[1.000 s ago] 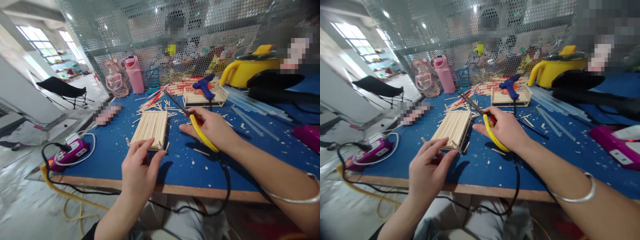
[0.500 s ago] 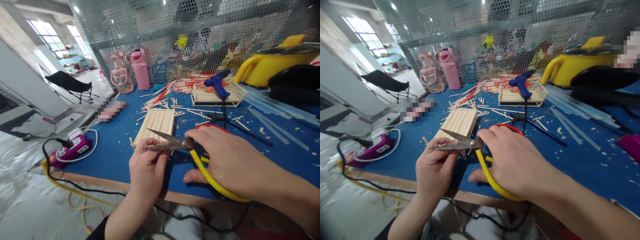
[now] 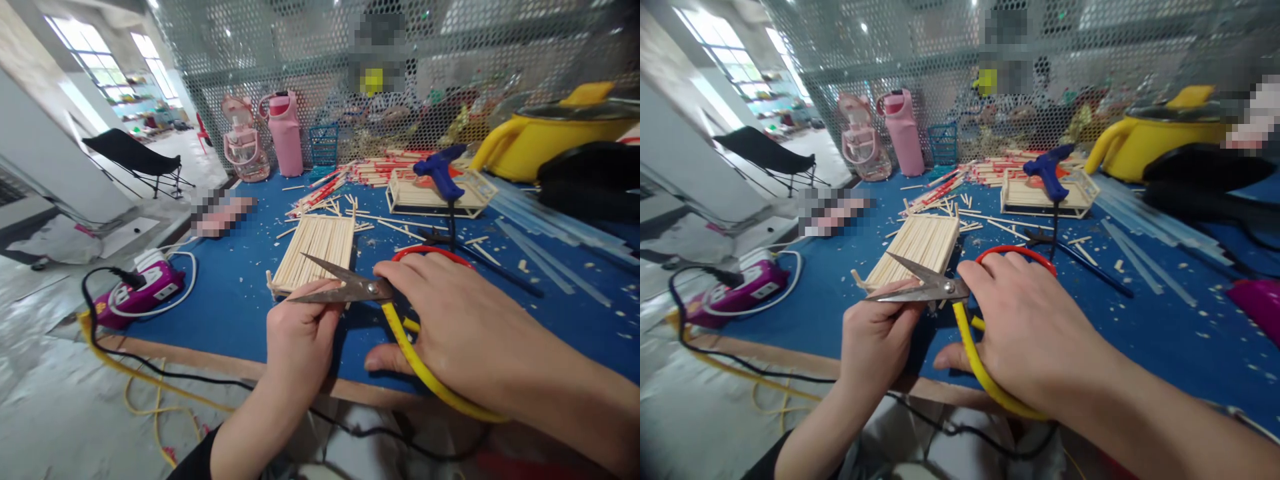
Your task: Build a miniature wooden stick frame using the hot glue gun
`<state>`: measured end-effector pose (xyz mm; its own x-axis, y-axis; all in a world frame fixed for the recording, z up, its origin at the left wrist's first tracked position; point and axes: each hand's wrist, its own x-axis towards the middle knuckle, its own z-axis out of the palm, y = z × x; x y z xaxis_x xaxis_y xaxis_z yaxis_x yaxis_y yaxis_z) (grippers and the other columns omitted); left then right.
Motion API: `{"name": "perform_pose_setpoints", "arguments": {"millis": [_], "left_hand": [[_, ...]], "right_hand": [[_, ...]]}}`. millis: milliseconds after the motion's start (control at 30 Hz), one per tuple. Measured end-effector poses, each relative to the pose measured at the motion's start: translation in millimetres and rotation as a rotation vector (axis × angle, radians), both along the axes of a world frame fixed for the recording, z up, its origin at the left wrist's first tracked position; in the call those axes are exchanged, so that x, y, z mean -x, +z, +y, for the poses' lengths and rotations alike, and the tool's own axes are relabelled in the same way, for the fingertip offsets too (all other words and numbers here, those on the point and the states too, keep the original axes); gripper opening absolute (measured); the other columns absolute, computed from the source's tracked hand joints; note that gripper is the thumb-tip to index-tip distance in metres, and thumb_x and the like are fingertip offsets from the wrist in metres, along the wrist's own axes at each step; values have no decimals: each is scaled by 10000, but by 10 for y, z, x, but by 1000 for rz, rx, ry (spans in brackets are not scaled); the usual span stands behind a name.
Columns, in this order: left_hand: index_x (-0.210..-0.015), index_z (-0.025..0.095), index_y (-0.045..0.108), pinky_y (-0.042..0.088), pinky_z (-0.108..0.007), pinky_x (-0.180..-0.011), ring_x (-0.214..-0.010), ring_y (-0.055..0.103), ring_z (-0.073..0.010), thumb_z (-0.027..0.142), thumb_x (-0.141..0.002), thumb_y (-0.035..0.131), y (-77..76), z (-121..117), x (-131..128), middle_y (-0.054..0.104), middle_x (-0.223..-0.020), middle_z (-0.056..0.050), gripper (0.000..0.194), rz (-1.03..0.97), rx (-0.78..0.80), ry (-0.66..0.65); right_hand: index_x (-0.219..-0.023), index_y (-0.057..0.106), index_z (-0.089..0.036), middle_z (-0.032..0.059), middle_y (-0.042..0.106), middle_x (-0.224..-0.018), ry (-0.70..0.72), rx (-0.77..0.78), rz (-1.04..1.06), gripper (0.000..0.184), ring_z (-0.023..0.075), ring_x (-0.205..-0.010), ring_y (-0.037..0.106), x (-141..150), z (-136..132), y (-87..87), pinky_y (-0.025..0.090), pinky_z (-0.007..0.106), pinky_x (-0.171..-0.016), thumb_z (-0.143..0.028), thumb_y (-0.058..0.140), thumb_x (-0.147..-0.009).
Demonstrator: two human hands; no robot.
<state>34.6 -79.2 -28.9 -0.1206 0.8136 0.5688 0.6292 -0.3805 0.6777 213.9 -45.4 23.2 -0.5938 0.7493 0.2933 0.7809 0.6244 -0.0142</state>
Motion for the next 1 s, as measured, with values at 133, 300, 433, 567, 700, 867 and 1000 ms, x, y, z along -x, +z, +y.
{"name": "perform_pose_setpoints", "arguments": {"millis": [133, 300, 433, 567, 700, 867, 1000], "left_hand": [[-892, 195, 750, 525, -197, -827, -878, 699, -143, 81, -811, 583, -3, 11, 2, 756, -947, -4, 218, -8, 2, -14], [-869, 172, 756, 502, -157, -828, -850, 699, -134, 53, -790, 604, 27, 13, -5, 761, -908, -12, 208, 2, -8, -5], [-864, 157, 753, 501, -154, -800, -786, 693, -125, 65, -815, 582, 38, 8, -10, 756, -865, -27, 201, 18, -9, 0], [-869, 154, 745, 485, -137, -797, -822, 687, -119, 57, -821, 571, 30, 0, -16, 751, -892, -34, 206, 36, -24, -14], [-845, 154, 740, 488, -146, -758, -796, 688, -122, 73, -828, 574, 25, -3, -21, 749, -873, -37, 185, 44, -15, -1], [-817, 155, 735, 491, -156, -756, -797, 692, -127, 71, -828, 569, 29, -4, -22, 753, -871, -31, 186, 39, -11, -4], [-856, 161, 733, 495, -154, -785, -846, 693, -131, 52, -821, 564, 27, -5, -24, 755, -909, -29, 204, 39, -32, -19]], "right_hand": [[-984, 594, -192, 100, 642, -929, -5, 34, -31, 717, 297, -832, 603, 18, -16, 83, 475, 408, -674, -743, 678, -532], [-971, 578, -195, 70, 631, -857, -2, 96, -54, 704, 260, -764, 614, 26, -38, 93, 471, 374, -638, -784, 602, -586], [-1009, 562, -198, 76, 634, -884, -9, 79, -77, 739, 266, -767, 629, 7, -40, 67, 471, 377, -627, -830, 484, -633], [-949, 559, -200, 61, 631, -811, 5, 54, -97, 722, 251, -700, 629, -7, -52, 84, 453, 359, -587, -844, 404, -662], [-926, 556, -198, 66, 626, -795, -3, 39, -114, 719, 263, -705, 629, -2, -73, 77, 451, 365, -582, -846, 372, -674], [-1017, 544, -174, 126, 626, -944, -35, 99, -58, 757, 282, -801, 618, 15, -80, -5, 484, 394, -642, -830, 465, -647], [-1003, 554, -172, 138, 612, -983, -41, 161, -15, 730, 295, -849, 602, 45, -86, -22, 495, 427, -697, -793, 558, -619]]}}
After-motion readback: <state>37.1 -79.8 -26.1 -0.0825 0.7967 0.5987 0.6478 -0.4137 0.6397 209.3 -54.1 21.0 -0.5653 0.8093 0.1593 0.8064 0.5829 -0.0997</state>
